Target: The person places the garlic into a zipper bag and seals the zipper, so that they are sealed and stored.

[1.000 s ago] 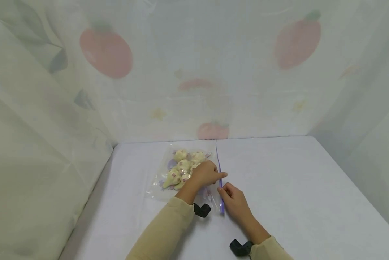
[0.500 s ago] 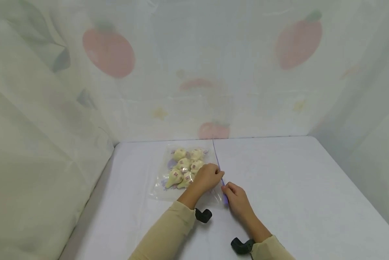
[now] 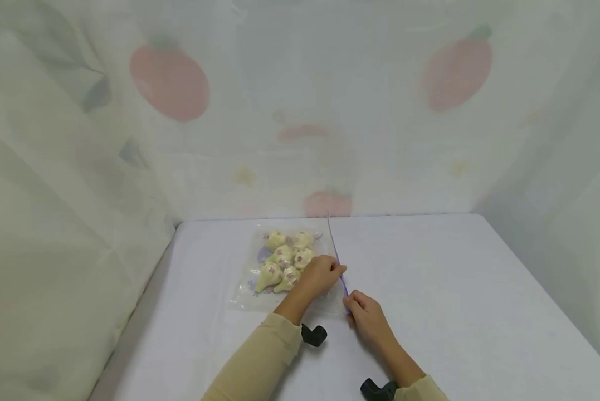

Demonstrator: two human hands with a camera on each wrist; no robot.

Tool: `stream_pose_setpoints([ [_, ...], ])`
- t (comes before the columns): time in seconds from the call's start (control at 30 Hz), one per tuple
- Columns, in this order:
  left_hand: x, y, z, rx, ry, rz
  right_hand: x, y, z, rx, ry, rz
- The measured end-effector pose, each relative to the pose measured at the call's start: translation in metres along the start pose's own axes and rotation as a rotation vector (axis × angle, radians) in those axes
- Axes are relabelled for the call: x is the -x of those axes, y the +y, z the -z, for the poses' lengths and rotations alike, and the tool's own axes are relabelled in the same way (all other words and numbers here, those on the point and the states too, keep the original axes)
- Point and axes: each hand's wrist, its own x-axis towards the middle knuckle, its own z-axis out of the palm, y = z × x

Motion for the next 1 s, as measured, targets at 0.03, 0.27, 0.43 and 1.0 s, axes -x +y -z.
stream_pose_setpoints([
  [0.03, 0.001, 0.0, 0.0, 0.015, -0.015, 0.005, 0.0, 0.001, 0.001, 0.01, 0.0, 0.002],
  [0.27, 0.013, -0.013, 0.023, 0.14, 0.006, -0.023, 0.001, 0.009, 0.011, 0.158, 0.056, 0.054],
  [0.43, 0.035, -0.04, 0.047, 0.268, 0.209, 0.017, 0.001, 0.014, 0.02, 0.214, 0.09, 0.057],
  [1.0, 0.097, -0.148, 0.099, 0.221, 0.226, 0.4, -0.009, 0.022, 0.055, 0.33, 0.106, -0.086],
])
